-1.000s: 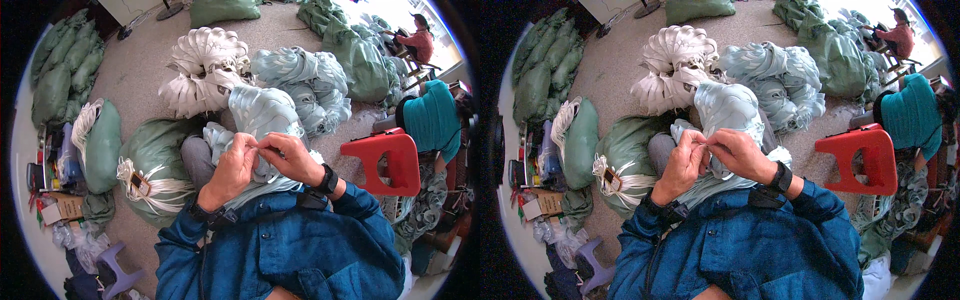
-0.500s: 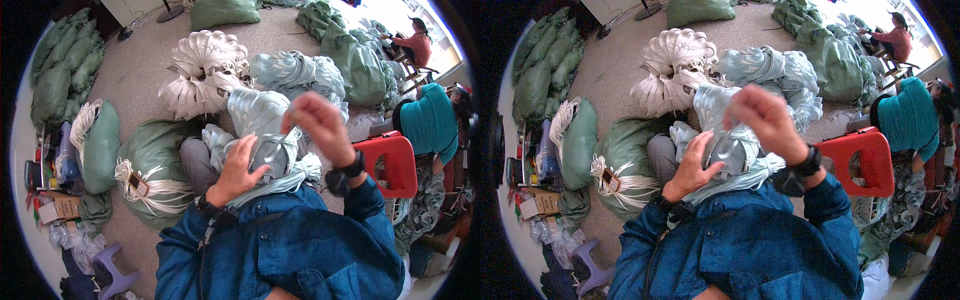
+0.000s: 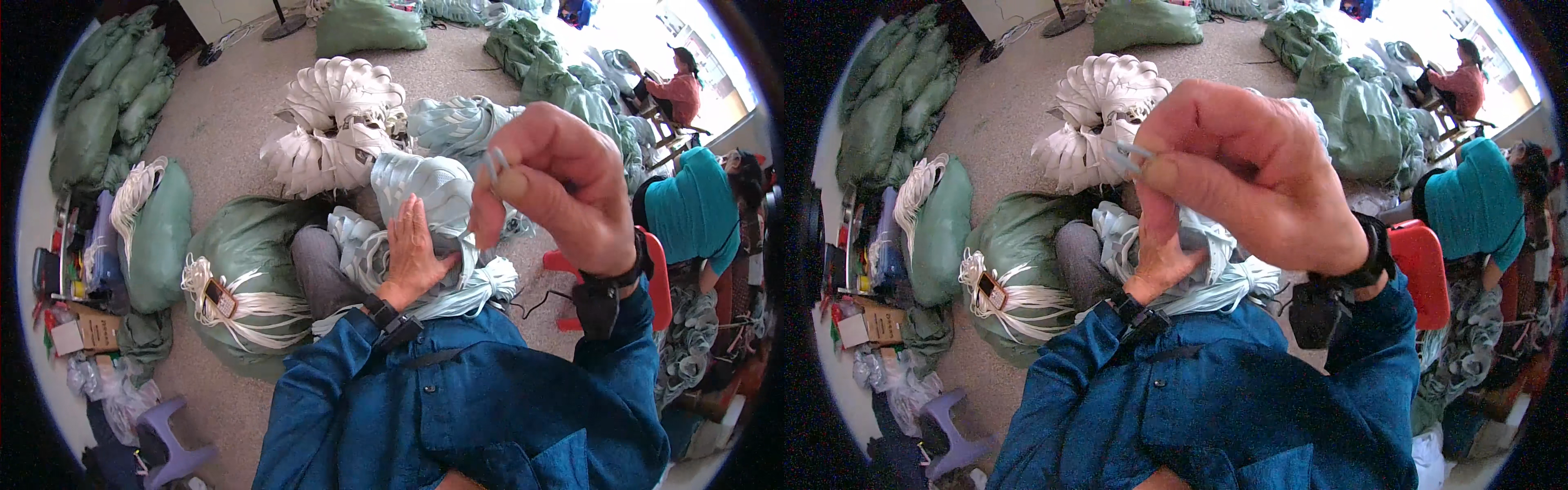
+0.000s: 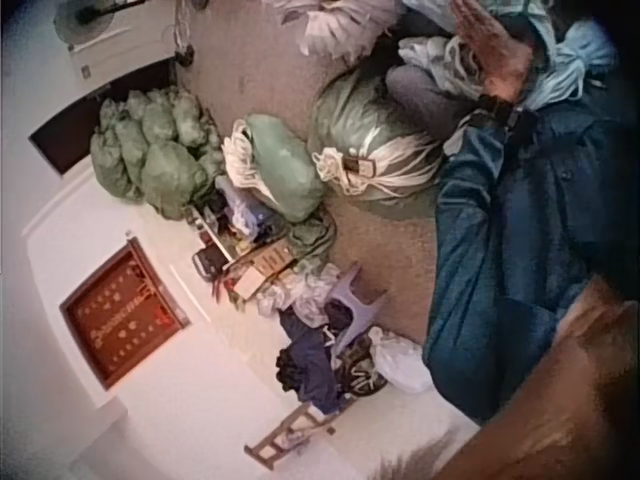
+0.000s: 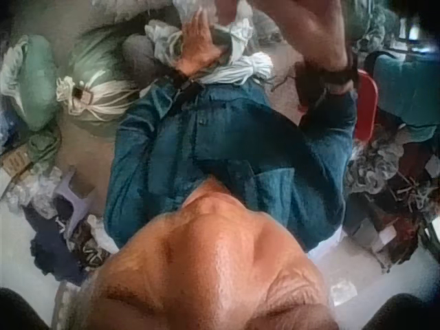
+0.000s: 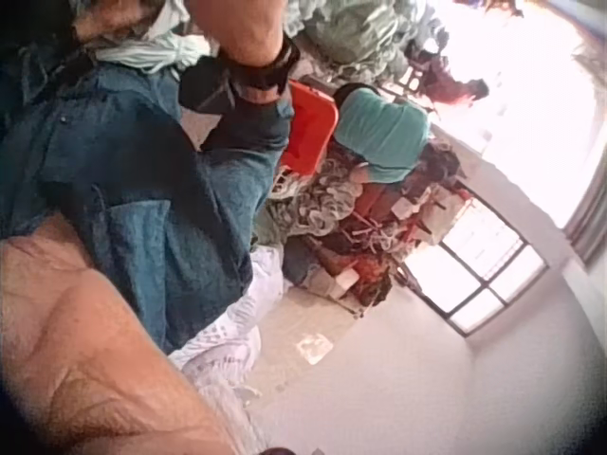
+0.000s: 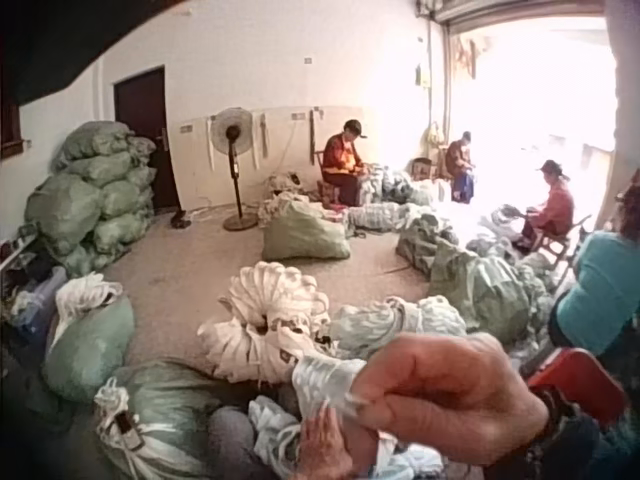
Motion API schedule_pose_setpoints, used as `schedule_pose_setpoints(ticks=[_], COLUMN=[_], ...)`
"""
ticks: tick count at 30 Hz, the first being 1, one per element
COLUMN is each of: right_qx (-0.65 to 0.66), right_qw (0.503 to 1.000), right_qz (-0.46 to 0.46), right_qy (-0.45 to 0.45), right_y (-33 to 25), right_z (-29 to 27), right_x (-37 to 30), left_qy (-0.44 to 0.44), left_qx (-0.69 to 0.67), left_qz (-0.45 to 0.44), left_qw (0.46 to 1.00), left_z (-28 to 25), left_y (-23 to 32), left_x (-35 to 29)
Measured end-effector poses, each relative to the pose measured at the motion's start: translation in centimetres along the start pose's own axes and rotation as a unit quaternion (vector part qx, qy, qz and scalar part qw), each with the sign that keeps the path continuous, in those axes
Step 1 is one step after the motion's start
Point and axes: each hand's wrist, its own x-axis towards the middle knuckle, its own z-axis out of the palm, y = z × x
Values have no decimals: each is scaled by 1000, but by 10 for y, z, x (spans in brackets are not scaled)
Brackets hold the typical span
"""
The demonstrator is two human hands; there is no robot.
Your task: Sorting and preparing shoe upper components for manufacturing in a factory setting.
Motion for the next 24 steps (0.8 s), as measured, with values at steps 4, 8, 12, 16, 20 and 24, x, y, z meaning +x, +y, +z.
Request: schedule_pose_setpoints(ticks=[4,8,12,16,20,24], right_qx=[13,-26,28,80,251,270], right_qw=[999,996,992,979,953,938], right_qz=[-40,37,97,153,91,107], right_qy=[14,71,80,105,146,190], right_y=[4,33,54,59,70,81], right_z=[2,-11,-12,-8,-23,-30], right_x=[-4,-9,-18,-16,-21,-29], left_qy=[-11,-24,-20,-20,-118,-106], left_qx=[-31,-26,-205,-517,-537,-475], left_qz=[-45,-34,110,127,10,30], left_qw=[998,999,972,847,835,873], left_z=[2,-11,-69,-98,-93,-77], left_y=[-9,-9,10,68,60,56], left_x=[-3,-5,8,19,17,17])
